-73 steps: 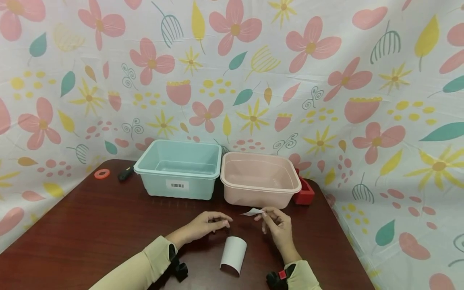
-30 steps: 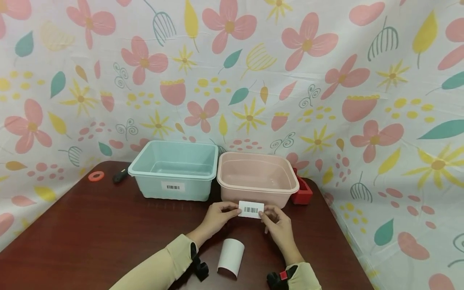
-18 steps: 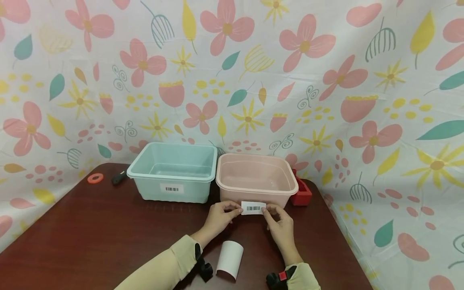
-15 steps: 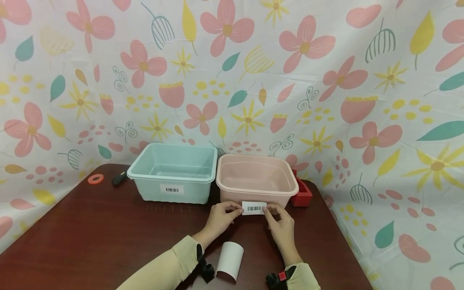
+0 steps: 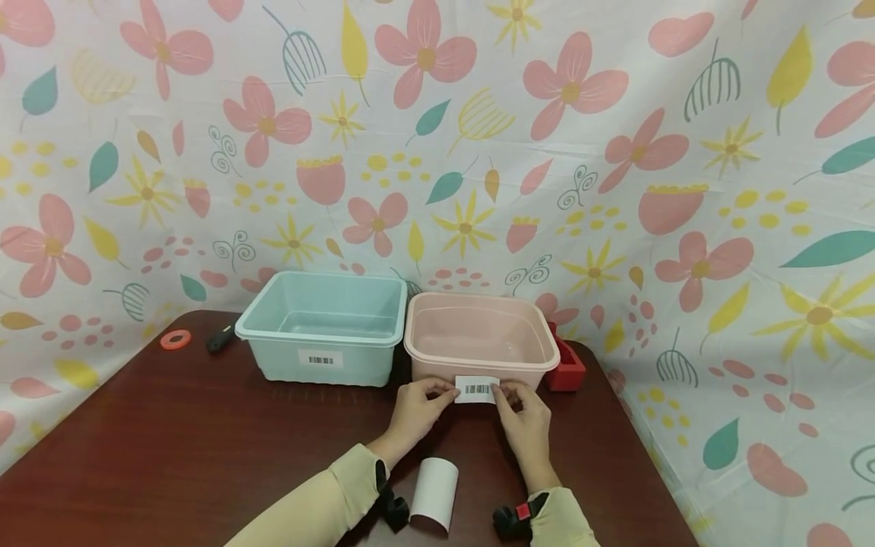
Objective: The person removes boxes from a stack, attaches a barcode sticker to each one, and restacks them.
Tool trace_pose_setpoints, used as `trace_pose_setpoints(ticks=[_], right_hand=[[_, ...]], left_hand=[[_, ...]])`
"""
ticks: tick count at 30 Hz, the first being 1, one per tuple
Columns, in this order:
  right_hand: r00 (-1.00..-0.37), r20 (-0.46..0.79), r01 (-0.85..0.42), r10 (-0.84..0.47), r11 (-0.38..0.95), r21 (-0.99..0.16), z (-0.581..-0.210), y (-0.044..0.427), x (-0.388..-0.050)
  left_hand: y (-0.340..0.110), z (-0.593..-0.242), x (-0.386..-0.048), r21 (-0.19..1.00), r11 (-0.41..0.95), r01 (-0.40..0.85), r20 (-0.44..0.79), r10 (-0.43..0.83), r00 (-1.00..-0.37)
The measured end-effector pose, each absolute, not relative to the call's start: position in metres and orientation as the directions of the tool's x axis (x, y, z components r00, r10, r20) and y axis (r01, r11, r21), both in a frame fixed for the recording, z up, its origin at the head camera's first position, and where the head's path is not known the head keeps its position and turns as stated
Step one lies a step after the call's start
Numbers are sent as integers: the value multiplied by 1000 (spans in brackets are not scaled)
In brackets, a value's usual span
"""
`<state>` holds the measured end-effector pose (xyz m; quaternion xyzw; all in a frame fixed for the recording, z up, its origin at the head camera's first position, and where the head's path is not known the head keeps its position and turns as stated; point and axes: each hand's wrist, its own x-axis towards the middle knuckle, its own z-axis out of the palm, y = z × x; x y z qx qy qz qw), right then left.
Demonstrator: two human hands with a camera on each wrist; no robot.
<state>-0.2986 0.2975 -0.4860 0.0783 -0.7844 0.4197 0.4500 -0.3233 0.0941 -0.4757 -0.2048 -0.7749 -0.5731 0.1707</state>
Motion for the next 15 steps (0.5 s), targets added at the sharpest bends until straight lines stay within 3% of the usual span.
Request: trace_pose_setpoints(ticks=[10, 15], right_hand=[[-546, 794, -461, 267, 695, -551, -483, 296, -304], [-525, 806, -432, 274, 730, -529, -483, 294, -305]], left_hand=[[97, -479, -326, 791, 287, 541, 537, 99, -838], [97, -478, -325, 823, 260, 505, 496, 106, -862]])
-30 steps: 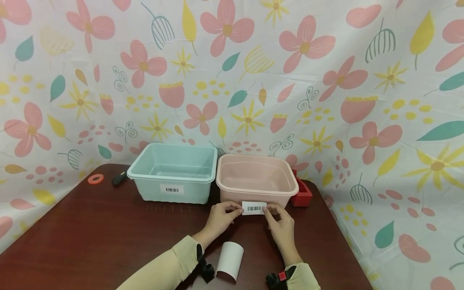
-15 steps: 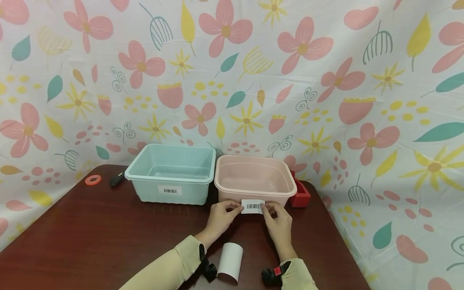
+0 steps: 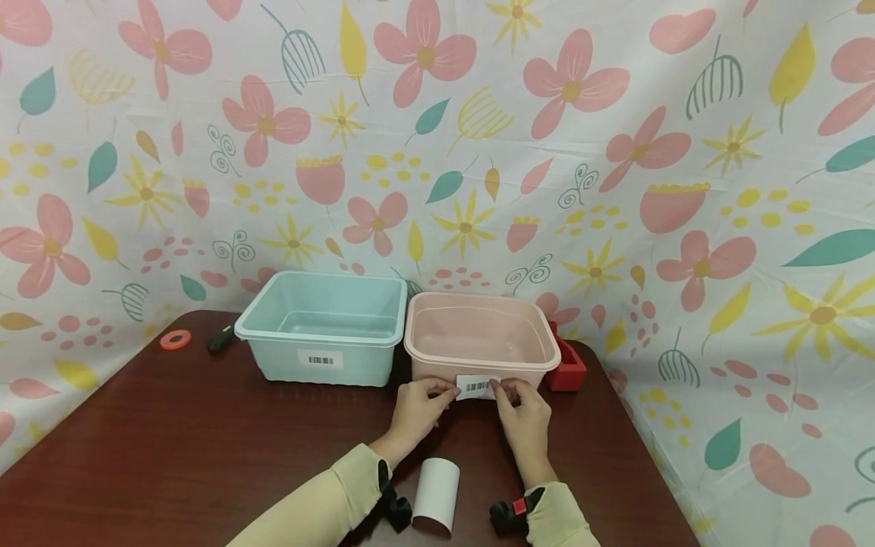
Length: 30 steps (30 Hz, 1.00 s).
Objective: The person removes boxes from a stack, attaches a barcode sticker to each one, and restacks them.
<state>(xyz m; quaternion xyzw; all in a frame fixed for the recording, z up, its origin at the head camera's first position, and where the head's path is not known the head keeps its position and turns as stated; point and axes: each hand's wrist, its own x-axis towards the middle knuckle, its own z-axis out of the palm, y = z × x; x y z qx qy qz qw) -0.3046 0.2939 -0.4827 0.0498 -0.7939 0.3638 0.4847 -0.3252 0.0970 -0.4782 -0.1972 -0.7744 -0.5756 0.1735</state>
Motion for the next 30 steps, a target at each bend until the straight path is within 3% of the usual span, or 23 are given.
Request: trace_pose_setpoints(ticks=[13, 21, 30], right_hand=[[-534, 793, -385, 292, 751, -536, -484, 292, -305], [-543, 816, -465, 199, 737, -490, -487, 272, -306], [-534, 825, -484, 184, 734, -477, -486, 257, -314]], left_hand=[[96, -477, -323, 834, 239, 497, 483, 118, -868], [95, -476, -322, 836, 236, 495, 474, 143, -869], [94, -474, -321, 853, 200, 483, 460, 151, -875]])
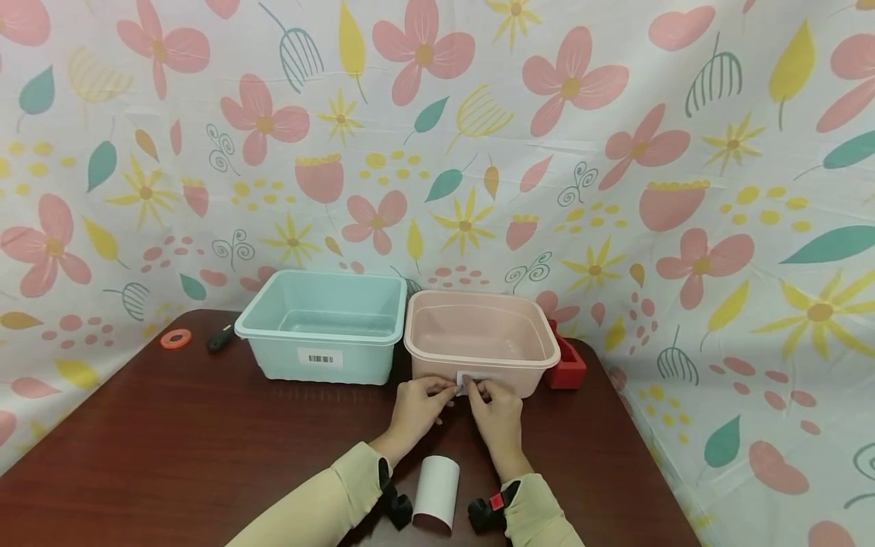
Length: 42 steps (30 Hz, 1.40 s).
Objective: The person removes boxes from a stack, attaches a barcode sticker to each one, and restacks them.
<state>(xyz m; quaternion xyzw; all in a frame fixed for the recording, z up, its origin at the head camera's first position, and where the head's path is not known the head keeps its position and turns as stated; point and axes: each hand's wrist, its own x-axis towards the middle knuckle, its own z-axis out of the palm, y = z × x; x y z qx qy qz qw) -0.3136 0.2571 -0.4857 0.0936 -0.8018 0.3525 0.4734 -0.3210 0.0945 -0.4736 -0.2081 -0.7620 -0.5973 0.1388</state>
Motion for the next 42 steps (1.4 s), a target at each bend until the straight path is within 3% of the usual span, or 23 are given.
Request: trace_pose_setpoints(ticks=[5, 16, 23, 28, 37, 42], right_hand=[[-531, 825, -468, 193, 745, -475, -485, 257, -315], [-608, 766, -447, 208, 708, -547, -486, 266, -301], [-702, 652, -297, 287, 714, -634, -486, 285, -290], [-754, 572, -192, 323, 725, -662, -485, 293, -290], [-770, 547, -164, 327, 728, -666, -483, 294, -290], [-750, 570, -187, 335, 720, -669, -483, 293, -291]], left_hand=[[95, -473, -321, 847, 212, 487, 468, 134, -873], [91, -474, -320, 784, 351, 513, 528, 59, -847], [92, -478, -318, 826, 234, 513, 468, 225, -855], [93, -480, -318, 838, 254, 483, 419, 266, -868], [92, -476, -316, 866, 248, 434, 371, 263, -890], [93, -477, -316, 863, 189, 469, 400, 312, -862]])
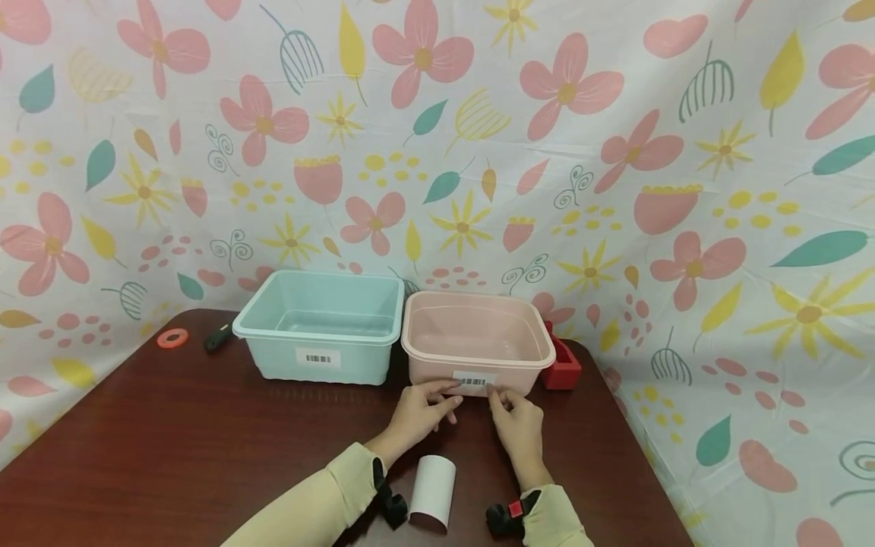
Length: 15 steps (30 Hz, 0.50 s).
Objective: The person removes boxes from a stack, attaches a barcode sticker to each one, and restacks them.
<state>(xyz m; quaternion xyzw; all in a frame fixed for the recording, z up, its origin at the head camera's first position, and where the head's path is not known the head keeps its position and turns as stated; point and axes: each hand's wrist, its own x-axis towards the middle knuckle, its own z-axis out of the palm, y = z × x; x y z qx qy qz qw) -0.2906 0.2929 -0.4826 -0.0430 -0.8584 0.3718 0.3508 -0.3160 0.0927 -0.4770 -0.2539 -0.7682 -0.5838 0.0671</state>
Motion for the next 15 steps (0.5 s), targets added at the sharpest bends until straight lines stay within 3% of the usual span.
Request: trace_pose_setpoints(ticks=[15], right_hand=[[-696, 624, -254, 355, 690, -677, -484, 293, -292]], left_hand=[[79, -462, -313, 862, 130, 491, 417, 368, -831]])
